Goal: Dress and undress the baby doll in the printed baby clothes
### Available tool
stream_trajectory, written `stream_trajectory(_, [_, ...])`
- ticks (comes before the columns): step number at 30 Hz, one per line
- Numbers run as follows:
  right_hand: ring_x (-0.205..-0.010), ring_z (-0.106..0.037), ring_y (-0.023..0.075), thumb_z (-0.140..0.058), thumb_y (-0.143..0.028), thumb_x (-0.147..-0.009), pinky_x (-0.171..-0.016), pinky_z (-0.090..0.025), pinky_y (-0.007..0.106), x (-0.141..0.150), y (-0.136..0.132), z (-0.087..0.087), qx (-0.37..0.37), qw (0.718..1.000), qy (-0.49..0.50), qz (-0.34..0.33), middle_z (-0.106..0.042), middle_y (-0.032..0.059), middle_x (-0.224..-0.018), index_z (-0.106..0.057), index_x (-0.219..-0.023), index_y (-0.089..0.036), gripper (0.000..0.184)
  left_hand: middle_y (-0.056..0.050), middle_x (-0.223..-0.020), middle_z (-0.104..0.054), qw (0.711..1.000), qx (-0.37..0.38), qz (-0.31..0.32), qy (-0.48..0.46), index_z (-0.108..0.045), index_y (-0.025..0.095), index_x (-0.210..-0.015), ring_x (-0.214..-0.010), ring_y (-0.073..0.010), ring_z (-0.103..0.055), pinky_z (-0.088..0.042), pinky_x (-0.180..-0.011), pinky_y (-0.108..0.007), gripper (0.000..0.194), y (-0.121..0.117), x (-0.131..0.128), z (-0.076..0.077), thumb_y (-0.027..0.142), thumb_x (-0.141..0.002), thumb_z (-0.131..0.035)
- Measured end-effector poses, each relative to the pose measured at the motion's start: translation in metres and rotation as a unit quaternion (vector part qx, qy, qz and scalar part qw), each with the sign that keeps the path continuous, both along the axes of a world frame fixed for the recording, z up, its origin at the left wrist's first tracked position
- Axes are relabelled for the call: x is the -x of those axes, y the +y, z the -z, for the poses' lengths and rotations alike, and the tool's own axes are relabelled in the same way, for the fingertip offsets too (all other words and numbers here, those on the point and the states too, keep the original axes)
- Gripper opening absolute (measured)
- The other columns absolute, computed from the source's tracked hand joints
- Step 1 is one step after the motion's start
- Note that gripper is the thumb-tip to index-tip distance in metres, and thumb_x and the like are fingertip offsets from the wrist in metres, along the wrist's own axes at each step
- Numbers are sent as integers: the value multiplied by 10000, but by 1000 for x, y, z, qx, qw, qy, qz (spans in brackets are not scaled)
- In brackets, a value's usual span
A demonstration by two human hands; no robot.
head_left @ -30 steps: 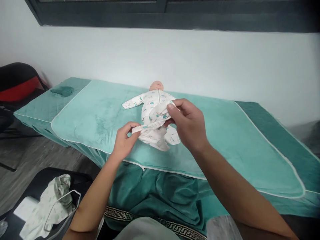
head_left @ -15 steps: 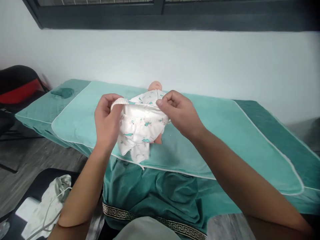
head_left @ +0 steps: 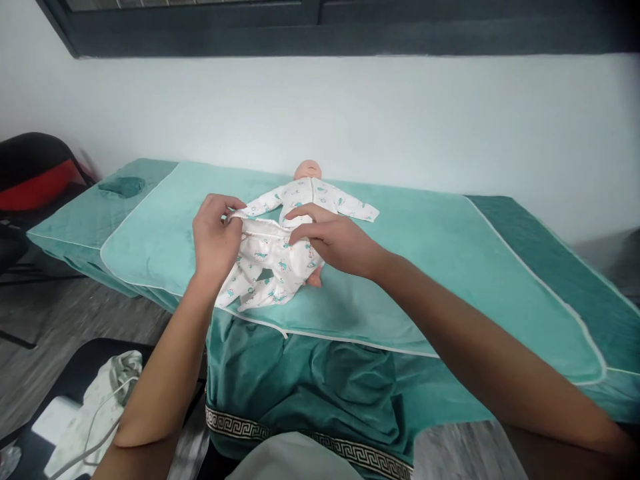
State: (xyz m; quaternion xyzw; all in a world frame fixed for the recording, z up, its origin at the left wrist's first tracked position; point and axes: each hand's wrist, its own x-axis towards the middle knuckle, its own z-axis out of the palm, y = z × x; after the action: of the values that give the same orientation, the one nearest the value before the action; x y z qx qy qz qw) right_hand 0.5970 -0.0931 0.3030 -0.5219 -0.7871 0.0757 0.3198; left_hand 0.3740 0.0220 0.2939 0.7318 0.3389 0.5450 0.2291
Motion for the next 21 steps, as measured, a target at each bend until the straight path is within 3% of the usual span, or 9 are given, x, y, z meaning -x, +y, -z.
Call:
stream_trajectory(4, [-1038, -658, 225, -498, -149, -965, -881, -506, 353, -2, 3, 14, 56, 997, -27, 43, -664, 72, -1210, -736, -1140, -227, 305, 4, -919, -682, 999, 46, 13, 4, -728, 200, -868, -873, -153, -633, -494, -731, -263, 305, 1, 1, 5, 44, -705, -523])
stream_trajectory(7, [-984, -648, 235, -662, -243, -933, -851, -499, 359, 0, 3, 19, 122, 989, -41, 72, -652, 73, -1157, -675, -1194, -202, 265, -4, -941, -704, 997, 73, 17, 19, -739, 201, -886, -900, -162, -654, -500, -745, -273, 304, 0, 3, 6, 54, -720, -532])
stream_trajectory(9, [-901, -627, 217, -715, -218, -893, -769, -474, 333, 1, 2, 20, 155, 980, -79, 96, -630, 69, -1149, -668, -1139, -199, 251, -10, -961, -711, 997, 73, 15, 34, -739, 202, -908, -927, -172, -664, -508, -762, -284, 301, -1, 7, 5, 58, -736, -539])
stream_trajectory(12, [-808, -587, 186, -674, -203, -926, -694, -420, 310, 0, 2, 21, 168, 976, -116, 83, -599, 57, -1068, -693, -964, -196, 44, -30, -1052, -714, 995, 25, 36, 90, -736, 208, -1000, -996, -195, -669, -529, -833, -320, 319, -8, 13, 4, 66, -783, -550])
stream_trajectory(14, [-854, -593, 196, -664, -267, -954, -729, -437, 321, 1, 3, 19, 134, 988, -63, 54, -590, 55, -1040, -708, -905, -201, 93, -52, -1153, -710, 983, -34, 85, 156, -728, 218, -1111, -1097, -225, -654, -527, -939, -368, 324, -20, 15, 6, 102, -841, -589])
stream_trajectory(17, [-1057, -598, 244, -703, -390, -942, -921, -478, 384, 5, 2, 11, 42, 996, 77, 17, -591, 76, -1137, -723, -861, -207, 201, -86, -1288, -694, 957, -85, 148, 235, -675, 233, -1281, -1235, -270, -607, -473, -1068, -434, 357, -41, 9, 16, 249, -924, -675])
stream_trajectory(19, [-1125, -590, 260, -724, -462, -924, -1001, -475, 414, 9, 0, 4, 14, 989, 150, 3, -586, 84, -1203, -725, -831, -209, 269, -100, -1280, -702, 950, -55, 160, 262, -649, 220, -1316, -1214, -285, -621, -483, -1031, -429, 395, -51, 2, 25, 338, -941, -692])
stream_trajectory(21, [-1072, -611, 253, -744, -522, -900, -969, -501, 408, 11, -4, -3, 22, 979, 202, 5, -605, 79, -1160, -728, -809, -213, 323, -86, -1177, -734, 948, 12, 167, 271, -668, 205, -1259, -1095, -271, -669, -507, -926, -383, 349, -55, -2, 31, 380, -957, -671])
